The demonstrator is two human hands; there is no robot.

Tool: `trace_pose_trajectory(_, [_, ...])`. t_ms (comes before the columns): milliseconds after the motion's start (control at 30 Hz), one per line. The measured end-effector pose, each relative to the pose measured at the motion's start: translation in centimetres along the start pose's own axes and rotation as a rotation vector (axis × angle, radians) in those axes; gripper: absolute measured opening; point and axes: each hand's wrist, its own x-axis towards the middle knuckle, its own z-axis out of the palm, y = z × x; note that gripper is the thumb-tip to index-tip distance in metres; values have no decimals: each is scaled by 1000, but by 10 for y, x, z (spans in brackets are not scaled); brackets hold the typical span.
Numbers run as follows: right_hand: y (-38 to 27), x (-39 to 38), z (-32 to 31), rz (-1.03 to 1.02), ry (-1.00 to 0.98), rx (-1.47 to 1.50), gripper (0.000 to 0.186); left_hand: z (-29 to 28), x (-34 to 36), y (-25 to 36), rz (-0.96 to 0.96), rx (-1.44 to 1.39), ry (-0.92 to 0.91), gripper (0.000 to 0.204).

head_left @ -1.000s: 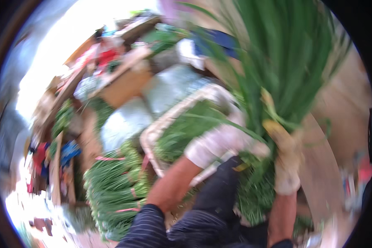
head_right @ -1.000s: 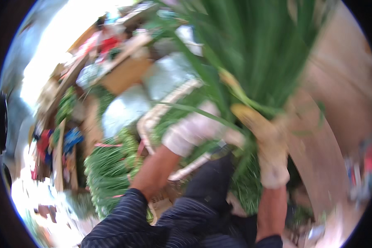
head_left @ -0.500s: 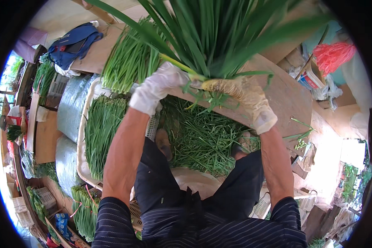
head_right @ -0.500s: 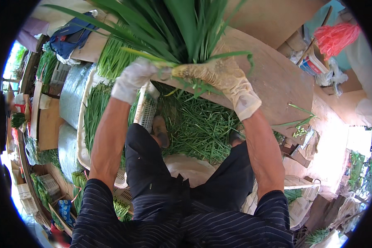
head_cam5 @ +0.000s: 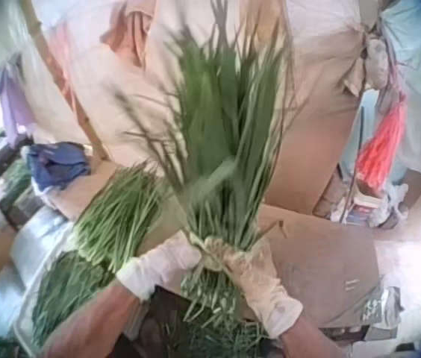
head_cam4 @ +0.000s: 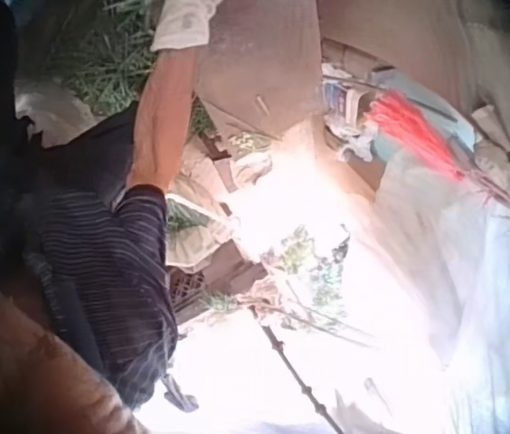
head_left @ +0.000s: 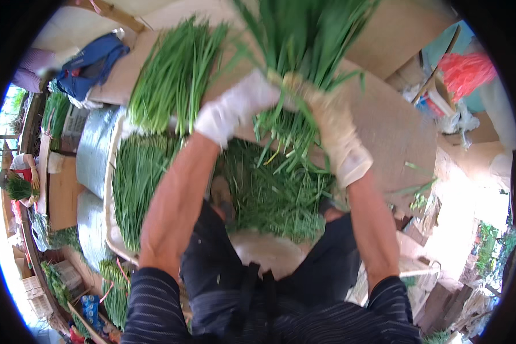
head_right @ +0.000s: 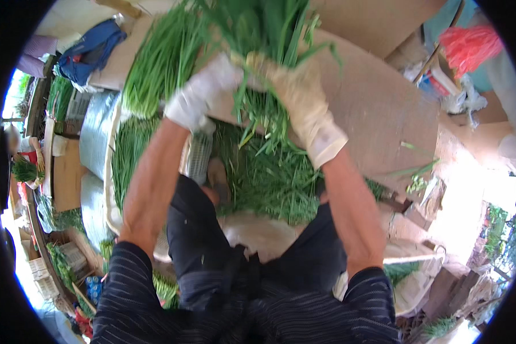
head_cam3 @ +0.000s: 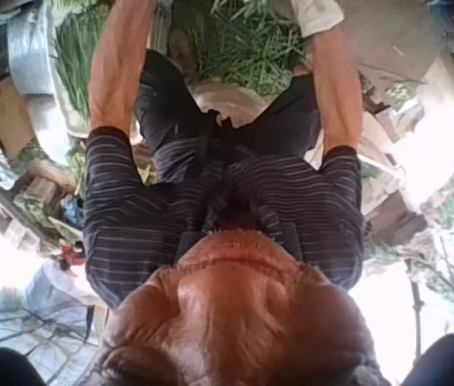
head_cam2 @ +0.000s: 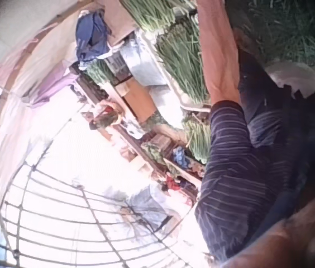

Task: The person gathers green leafy vegetables, aligns them into neat bundles, and secures them with rubber bands. The person places the finished bundles into a white plastic basket.

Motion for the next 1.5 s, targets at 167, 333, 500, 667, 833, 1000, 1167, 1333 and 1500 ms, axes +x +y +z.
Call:
trace_pose_trajectory(167, [-31, 14, -27, 486, 214, 529, 34, 10, 23, 56, -143, 303, -213, 48])
trace_pose_trajectory(333, [80, 28, -58, 661, 282, 387, 37, 48, 38, 21, -462, 671, -97, 75])
trace_pose_trajectory(500, [53, 14, -70, 631, 187, 399, 47, 61, 17, 20, -379, 690, 139, 75])
trace_pose_trajectory(667, [28, -13, -79, 703, 255, 142, 70, 53, -87, 21, -76, 579, 483, 85])
trace_pose_trajectory(833, [31, -68, -170, 387, 47, -69, 67, 15, -236, -57, -132, 239, 732, 78])
trace_pose_trajectory(1000, [-17, -107, -136, 96, 363, -563, 54, -31, -421, -142, -643, 387, 922, 71])
trace_pose_trajectory(1167, [-45, -128, -32, -18, 349, -490, 46, -70, -565, -223, -1042, 1000, 1014, 106])
trace_pose_trajectory(1333, [-18, -141, 88, 70, 19, -153, 41, -116, -587, -234, -1371, 994, 927, 123])
trace_pose_trajectory(1500, [-38, -165, 223, 251, -169, -113, 36, -128, -599, -267, -1372, 931, 933, 129])
